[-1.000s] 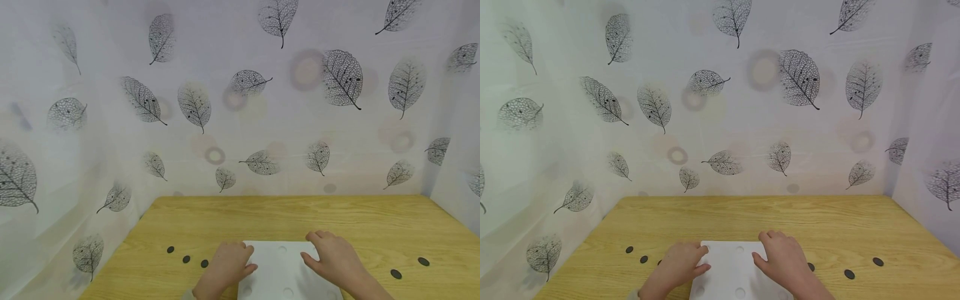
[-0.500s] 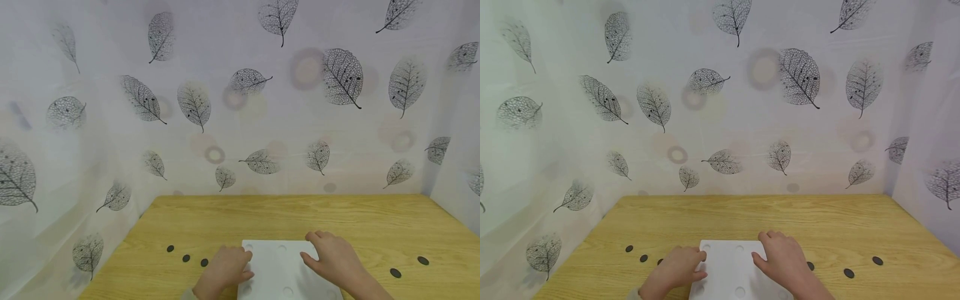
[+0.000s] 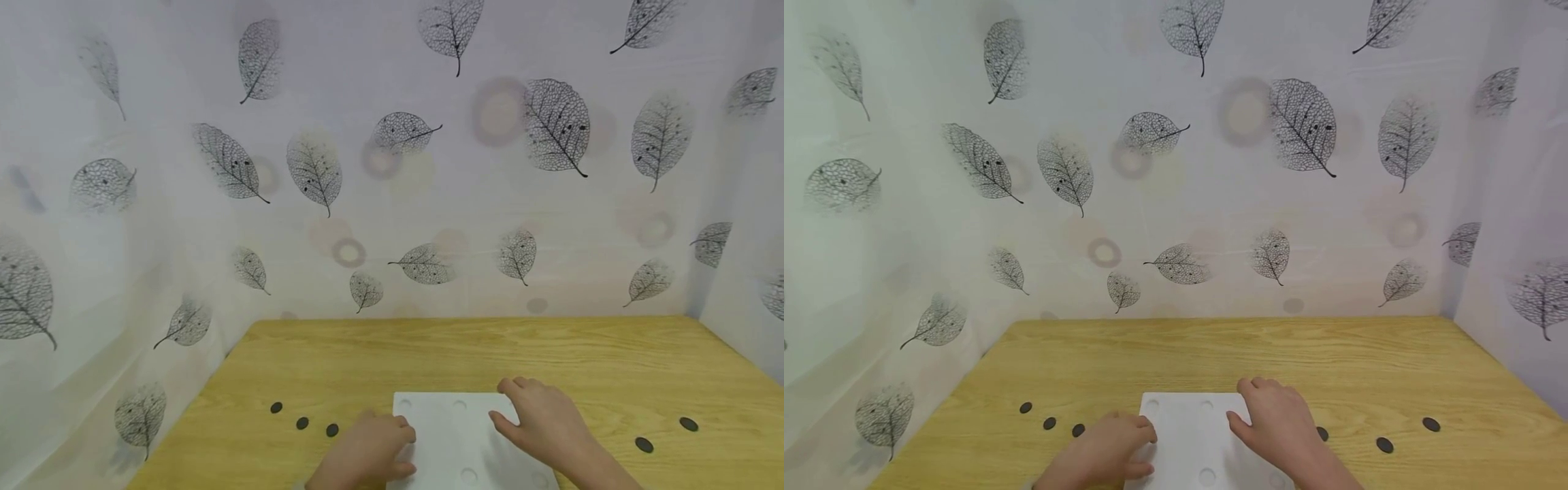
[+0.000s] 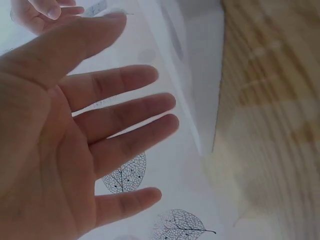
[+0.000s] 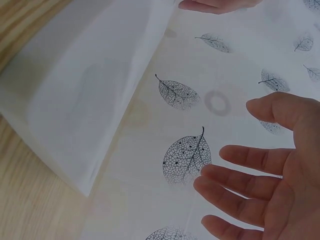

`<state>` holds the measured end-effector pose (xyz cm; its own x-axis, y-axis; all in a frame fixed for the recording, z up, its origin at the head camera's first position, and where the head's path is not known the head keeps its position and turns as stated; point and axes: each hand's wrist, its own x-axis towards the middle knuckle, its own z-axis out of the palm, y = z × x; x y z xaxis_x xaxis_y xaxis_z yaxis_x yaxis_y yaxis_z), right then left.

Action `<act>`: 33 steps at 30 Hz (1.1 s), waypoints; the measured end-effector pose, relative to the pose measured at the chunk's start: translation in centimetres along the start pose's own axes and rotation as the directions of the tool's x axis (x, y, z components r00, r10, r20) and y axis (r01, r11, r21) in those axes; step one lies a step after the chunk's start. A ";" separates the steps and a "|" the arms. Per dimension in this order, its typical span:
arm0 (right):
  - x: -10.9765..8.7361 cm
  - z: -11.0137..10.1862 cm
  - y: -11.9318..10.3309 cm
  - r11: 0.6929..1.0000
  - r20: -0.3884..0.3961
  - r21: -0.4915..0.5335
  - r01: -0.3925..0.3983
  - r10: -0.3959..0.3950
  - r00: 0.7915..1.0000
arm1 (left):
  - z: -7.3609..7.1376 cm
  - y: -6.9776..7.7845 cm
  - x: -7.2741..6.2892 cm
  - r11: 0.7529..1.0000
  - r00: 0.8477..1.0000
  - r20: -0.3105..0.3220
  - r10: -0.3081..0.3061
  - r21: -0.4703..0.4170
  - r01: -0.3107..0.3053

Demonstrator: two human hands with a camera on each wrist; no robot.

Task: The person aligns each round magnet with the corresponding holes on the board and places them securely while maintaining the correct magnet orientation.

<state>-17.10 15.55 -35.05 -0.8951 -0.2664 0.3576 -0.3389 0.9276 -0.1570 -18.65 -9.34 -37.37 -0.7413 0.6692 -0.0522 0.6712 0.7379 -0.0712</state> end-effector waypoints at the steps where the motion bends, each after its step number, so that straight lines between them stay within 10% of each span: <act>1: 0.0 0.0 0.0 1.000 0.002 -0.001 -0.003 0.003 1.000 | 0.1 0.0 -0.1 1.000 1.000 -0.011 0.010 -0.010 -0.010; 18: 0.0 0.0 -0.1 1.000 0.010 0.003 -0.004 0.004 1.000 | -0.4 1.2 -0.4 0.980 0.986 0.126 0.110 -0.180 -0.086; 33: -0.1 -0.1 -0.3 1.000 0.004 0.002 0.003 -0.003 1.000 | 0.7 0.8 -1.4 0.962 0.970 0.060 0.236 -0.155 -0.225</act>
<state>-16.85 15.29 -34.94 -0.8951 -0.2701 0.3548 -0.3420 0.9264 -0.1577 -17.07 -9.78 -38.01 -0.5611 0.8179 -0.1272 0.8136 0.5732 0.0972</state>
